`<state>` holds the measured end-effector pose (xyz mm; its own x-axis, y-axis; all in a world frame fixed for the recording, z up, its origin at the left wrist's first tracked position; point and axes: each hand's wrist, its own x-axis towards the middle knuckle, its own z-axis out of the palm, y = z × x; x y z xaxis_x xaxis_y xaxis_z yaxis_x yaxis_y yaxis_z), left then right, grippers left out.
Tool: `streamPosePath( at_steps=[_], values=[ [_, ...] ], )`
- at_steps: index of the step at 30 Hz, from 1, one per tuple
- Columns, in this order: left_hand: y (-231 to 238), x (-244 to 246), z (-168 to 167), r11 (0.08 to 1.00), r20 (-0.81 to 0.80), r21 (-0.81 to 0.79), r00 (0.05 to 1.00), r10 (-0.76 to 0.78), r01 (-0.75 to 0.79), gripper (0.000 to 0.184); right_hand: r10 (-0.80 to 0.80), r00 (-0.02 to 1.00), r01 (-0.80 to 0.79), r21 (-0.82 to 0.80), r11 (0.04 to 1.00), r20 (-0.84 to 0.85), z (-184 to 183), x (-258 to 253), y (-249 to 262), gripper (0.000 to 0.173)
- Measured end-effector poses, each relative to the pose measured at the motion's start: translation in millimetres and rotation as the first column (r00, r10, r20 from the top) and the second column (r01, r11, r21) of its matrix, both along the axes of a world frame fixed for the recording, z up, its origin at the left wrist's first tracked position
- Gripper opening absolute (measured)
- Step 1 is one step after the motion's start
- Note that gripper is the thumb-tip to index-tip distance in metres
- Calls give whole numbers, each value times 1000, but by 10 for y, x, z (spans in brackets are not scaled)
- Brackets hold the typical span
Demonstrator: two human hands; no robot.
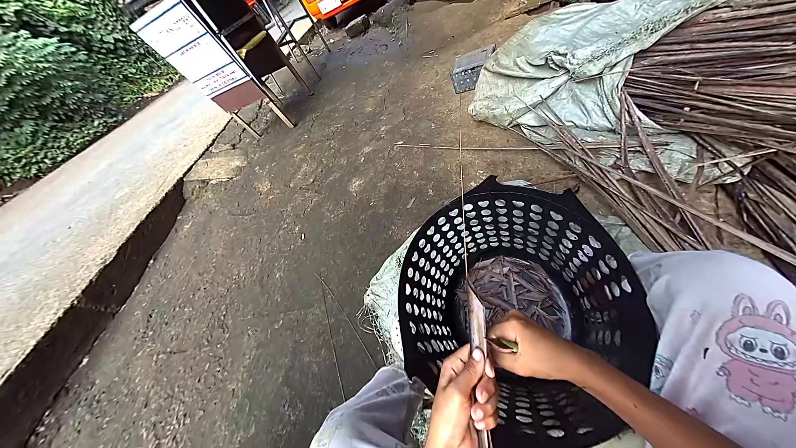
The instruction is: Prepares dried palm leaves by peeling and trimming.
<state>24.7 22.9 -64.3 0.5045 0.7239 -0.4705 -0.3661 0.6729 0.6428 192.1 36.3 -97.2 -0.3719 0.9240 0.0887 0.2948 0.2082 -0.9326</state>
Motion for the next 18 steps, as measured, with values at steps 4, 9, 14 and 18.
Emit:
streamPosePath(
  at_steps=[4, 9, 14, 18],
  values=[
    [-15, 59, 8, 1000, -22, 5, 1000, 16, -16, 44, -56, 998, 53, 159, 986, 10, 2, -24, -22, 16],
    [15, 36, -4, 999, -55, -1, 997, 51, -51, 43, -182, 978, 161, 181, 970, 103, 20, -119, -16, 8],
    [18, 60, 18, 1000, -86, 7, 996, 11, -10, 41, -469, 871, 410, 305, 859, 150, -46, -246, 66, 7],
    [34, 89, 35, 1000, -131, 13, 991, 19, -18, 41, -603, 782, 496, 427, 756, 159, -156, -312, 114, 5]
  ],
)
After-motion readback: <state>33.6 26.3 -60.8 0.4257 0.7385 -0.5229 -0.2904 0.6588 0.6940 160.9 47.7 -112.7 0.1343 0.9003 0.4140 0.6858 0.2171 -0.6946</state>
